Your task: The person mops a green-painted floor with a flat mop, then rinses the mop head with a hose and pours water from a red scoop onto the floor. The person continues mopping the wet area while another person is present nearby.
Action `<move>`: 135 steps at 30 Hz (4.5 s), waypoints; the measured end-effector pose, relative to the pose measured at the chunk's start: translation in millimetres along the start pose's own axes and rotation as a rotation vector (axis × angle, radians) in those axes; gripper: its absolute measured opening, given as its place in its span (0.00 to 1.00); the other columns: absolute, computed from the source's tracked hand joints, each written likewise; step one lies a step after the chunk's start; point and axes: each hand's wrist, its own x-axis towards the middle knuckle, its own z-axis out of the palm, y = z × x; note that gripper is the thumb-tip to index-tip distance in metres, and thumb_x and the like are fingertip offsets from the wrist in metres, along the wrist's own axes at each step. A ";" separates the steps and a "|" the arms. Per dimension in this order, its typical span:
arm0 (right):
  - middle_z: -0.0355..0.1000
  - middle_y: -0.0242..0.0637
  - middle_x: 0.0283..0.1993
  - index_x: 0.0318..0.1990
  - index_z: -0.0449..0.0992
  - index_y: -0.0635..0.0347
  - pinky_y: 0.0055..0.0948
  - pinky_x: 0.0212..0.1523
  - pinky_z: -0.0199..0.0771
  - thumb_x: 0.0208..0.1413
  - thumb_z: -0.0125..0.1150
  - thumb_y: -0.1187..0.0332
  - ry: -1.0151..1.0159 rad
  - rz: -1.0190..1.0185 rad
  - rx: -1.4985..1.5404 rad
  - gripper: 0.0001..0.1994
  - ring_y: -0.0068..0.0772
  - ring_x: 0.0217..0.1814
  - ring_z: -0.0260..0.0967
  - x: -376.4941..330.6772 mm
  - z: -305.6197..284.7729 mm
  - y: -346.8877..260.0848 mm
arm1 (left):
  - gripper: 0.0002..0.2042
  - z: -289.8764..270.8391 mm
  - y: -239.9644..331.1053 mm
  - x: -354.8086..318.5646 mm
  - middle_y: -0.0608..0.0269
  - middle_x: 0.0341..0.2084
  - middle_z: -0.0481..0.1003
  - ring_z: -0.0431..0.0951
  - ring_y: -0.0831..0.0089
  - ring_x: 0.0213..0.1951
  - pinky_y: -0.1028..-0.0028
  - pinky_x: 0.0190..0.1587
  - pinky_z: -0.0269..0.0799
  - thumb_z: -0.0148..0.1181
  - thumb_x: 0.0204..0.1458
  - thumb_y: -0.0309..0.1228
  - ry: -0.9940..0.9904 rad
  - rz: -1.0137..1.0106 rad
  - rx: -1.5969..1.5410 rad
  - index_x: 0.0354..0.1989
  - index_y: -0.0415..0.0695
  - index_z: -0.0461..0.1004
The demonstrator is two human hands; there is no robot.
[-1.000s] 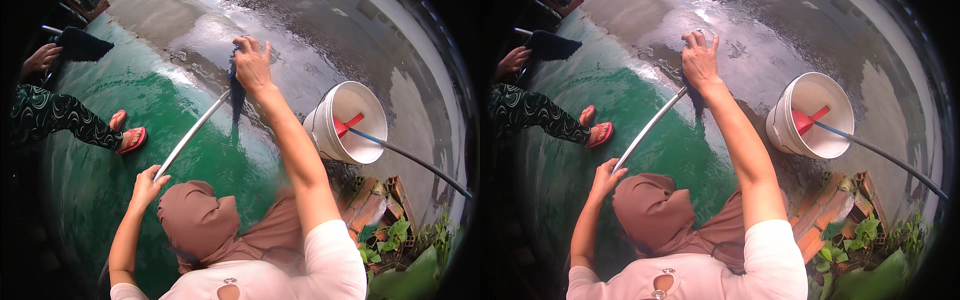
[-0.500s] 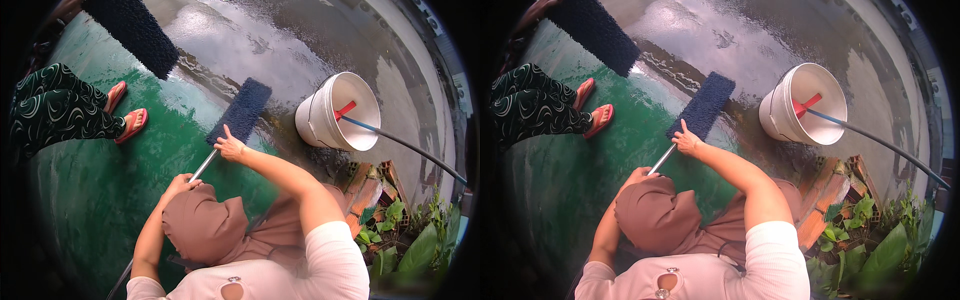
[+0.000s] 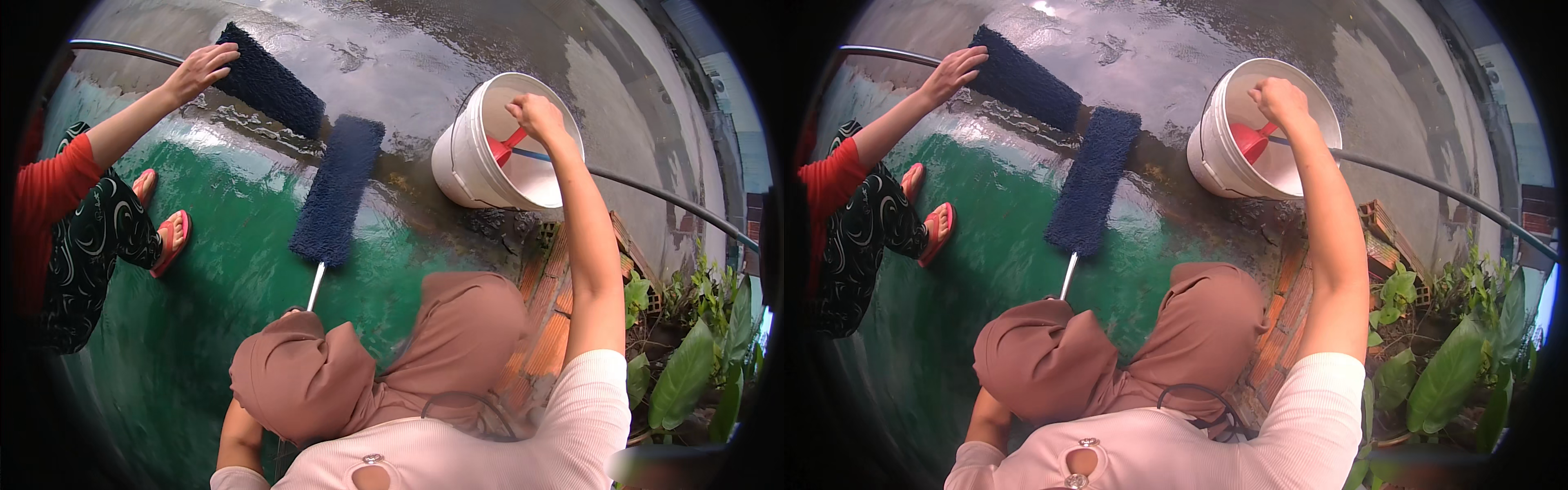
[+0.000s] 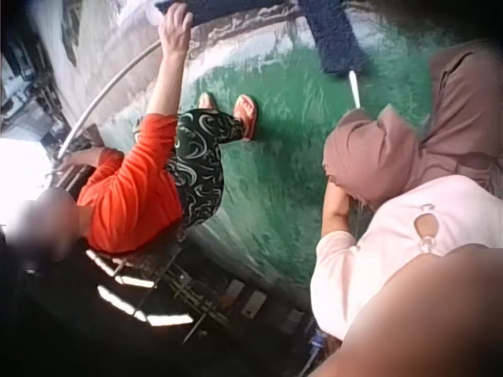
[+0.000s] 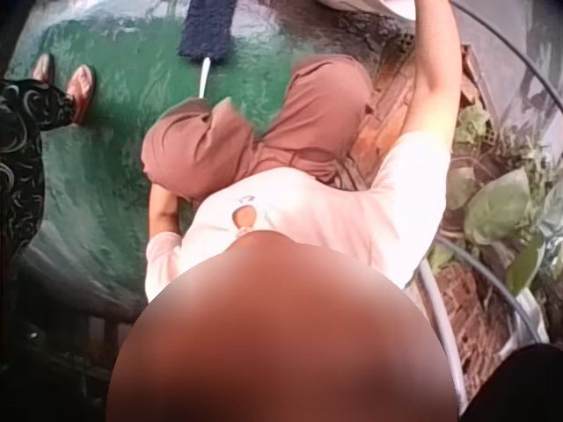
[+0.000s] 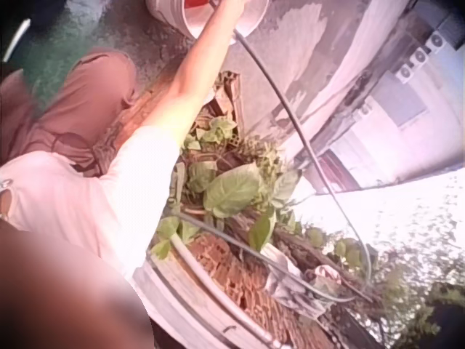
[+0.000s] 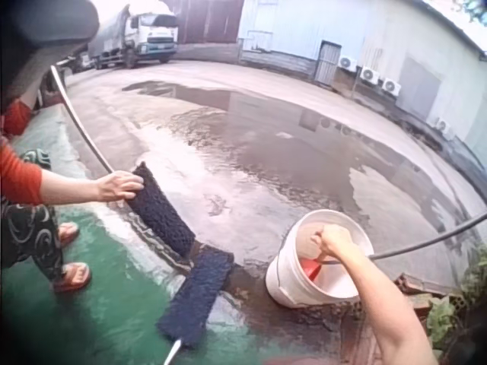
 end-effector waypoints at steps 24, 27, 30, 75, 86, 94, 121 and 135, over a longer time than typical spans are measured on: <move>0.73 0.41 0.41 0.42 0.77 0.49 0.37 0.47 0.68 0.49 0.54 0.54 -0.306 0.490 -0.171 0.16 0.42 0.45 0.70 -144.1 -36.8 138.2 | 0.17 -99.3 290.1 19.1 0.53 0.38 0.70 0.70 0.56 0.43 0.64 0.45 0.67 0.53 0.49 0.36 0.137 0.841 1.036 0.46 0.43 0.69; 0.74 0.43 0.39 0.41 0.77 0.49 0.37 0.47 0.68 0.49 0.53 0.54 -0.285 0.492 -0.162 0.16 0.42 0.44 0.70 -171.8 -48.3 127.7 | 0.17 -82.8 332.4 33.1 0.53 0.37 0.71 0.72 0.56 0.41 0.64 0.44 0.67 0.54 0.49 0.37 0.174 0.988 1.015 0.45 0.43 0.70; 0.74 0.44 0.37 0.41 0.77 0.50 0.37 0.46 0.68 0.50 0.53 0.54 -0.229 0.430 -0.212 0.15 0.44 0.43 0.70 -181.4 -49.2 116.9 | 0.16 -60.1 362.5 42.0 0.52 0.37 0.71 0.73 0.56 0.39 0.65 0.43 0.68 0.54 0.49 0.37 0.196 1.069 0.892 0.44 0.42 0.71; 0.72 0.49 0.25 0.32 0.79 0.55 0.38 0.39 0.69 0.45 0.56 0.60 -0.022 -0.025 -0.066 0.12 0.49 0.32 0.71 -128.3 -149.2 -96.5 | 0.17 2.8 364.0 100.1 0.61 0.33 0.75 0.75 0.74 0.33 0.69 0.36 0.70 0.48 0.52 0.41 0.011 0.723 -0.447 0.42 0.42 0.73; 0.72 0.46 0.24 0.33 0.79 0.55 0.39 0.37 0.68 0.49 0.51 0.61 -0.051 -0.189 -0.087 0.12 0.46 0.31 0.71 -136.9 -123.5 -188.1 | 0.25 -32.6 351.0 125.1 0.49 0.45 0.65 0.76 0.58 0.36 0.61 0.32 0.77 0.32 0.59 0.46 0.082 0.457 -1.406 0.49 0.31 0.55; 0.72 0.45 0.25 0.33 0.78 0.58 0.38 0.38 0.68 0.49 0.52 0.60 -0.031 -0.205 -0.043 0.13 0.45 0.33 0.70 -144.2 -120.1 -206.8 | 0.19 -57.7 354.6 114.4 0.54 0.39 0.71 0.76 0.66 0.28 0.69 0.27 0.72 0.32 0.60 0.41 0.194 0.487 -1.615 0.47 0.35 0.56; 0.72 0.44 0.24 0.35 0.78 0.54 0.35 0.31 0.67 0.44 0.61 0.61 0.226 -0.351 0.131 0.11 0.41 0.28 0.70 -141.8 -127.1 -218.9 | 0.15 -139.4 336.4 133.4 0.64 0.24 0.72 0.73 0.74 0.24 0.72 0.27 0.72 0.57 0.49 0.43 0.258 0.649 -1.592 0.37 0.43 0.73; 0.71 0.42 0.22 0.35 0.77 0.51 0.35 0.29 0.65 0.43 0.62 0.62 0.219 -0.343 0.095 0.10 0.42 0.25 0.69 -135.8 -127.2 -231.9 | 0.16 -230.1 361.8 166.6 0.56 0.27 0.69 0.70 0.69 0.21 0.71 0.22 0.71 0.49 0.55 0.39 0.295 0.650 -1.822 0.38 0.36 0.66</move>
